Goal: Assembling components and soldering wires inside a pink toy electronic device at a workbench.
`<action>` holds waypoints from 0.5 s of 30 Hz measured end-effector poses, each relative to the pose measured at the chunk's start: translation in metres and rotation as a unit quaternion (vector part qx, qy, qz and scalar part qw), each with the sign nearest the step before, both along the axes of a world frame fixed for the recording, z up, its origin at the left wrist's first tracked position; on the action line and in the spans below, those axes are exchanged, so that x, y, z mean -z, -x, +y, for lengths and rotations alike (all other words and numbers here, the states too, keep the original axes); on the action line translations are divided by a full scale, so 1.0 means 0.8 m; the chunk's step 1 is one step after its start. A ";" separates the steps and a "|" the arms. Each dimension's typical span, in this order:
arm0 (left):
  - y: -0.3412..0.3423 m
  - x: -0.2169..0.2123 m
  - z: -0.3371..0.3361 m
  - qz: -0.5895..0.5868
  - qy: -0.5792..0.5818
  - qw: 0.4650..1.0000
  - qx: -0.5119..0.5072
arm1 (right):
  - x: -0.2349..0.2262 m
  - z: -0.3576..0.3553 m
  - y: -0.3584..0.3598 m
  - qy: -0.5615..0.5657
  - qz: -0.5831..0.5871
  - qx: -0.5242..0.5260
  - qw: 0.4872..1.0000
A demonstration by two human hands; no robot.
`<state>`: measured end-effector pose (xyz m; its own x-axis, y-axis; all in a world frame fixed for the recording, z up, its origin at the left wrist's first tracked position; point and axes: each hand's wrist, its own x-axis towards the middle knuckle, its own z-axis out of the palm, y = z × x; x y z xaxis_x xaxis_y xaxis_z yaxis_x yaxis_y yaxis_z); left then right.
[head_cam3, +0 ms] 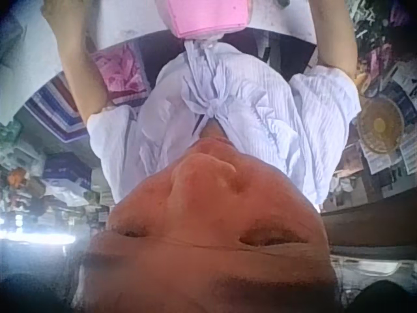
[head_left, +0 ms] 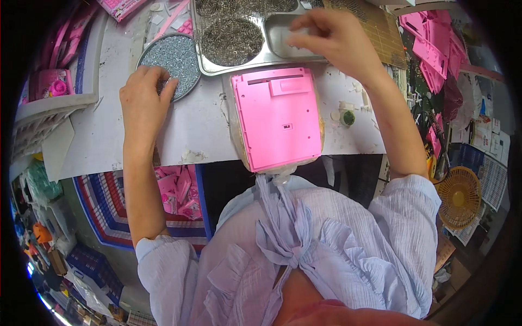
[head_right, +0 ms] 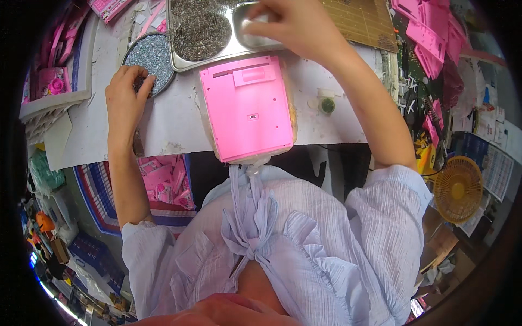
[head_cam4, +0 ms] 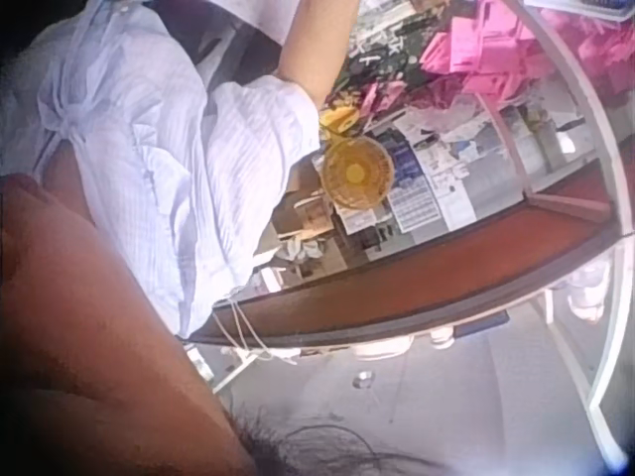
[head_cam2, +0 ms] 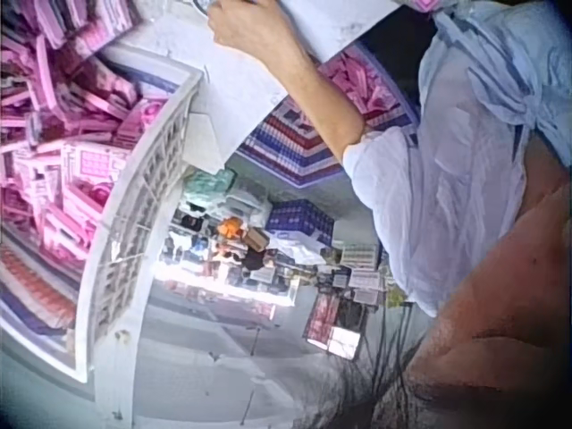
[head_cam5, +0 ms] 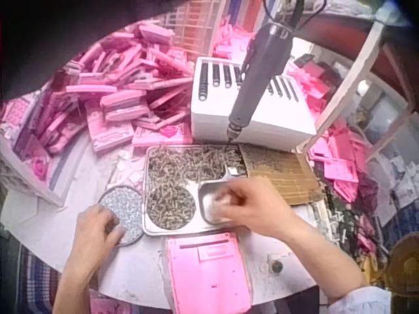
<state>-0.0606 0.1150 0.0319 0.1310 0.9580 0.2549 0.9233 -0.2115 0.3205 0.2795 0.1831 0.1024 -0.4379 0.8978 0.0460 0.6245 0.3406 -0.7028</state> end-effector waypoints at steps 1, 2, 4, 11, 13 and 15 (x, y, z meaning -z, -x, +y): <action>0.001 0.003 0.003 -0.013 0.007 1.000 0.007 | 0.009 0.017 0.018 -0.103 0.018 -0.057 0.993; 0.001 0.006 0.006 -0.025 0.013 1.000 0.014 | 0.018 0.033 0.045 -0.205 0.037 -0.112 0.972; 0.005 0.013 0.004 -0.056 0.006 0.998 0.001 | 0.019 0.035 0.134 -0.256 -0.074 -0.173 0.948; 0.003 0.009 0.009 -0.055 -0.011 0.997 -0.045 | 0.095 0.085 0.254 -0.346 -0.195 -0.237 0.887; 0.003 0.013 0.013 -0.019 -0.013 0.999 -0.049 | 0.093 0.091 0.261 -0.320 -0.198 -0.220 0.900; 0.006 0.023 0.021 0.018 -0.028 0.998 -0.045 | 0.091 0.097 0.272 -0.295 -0.216 -0.219 0.904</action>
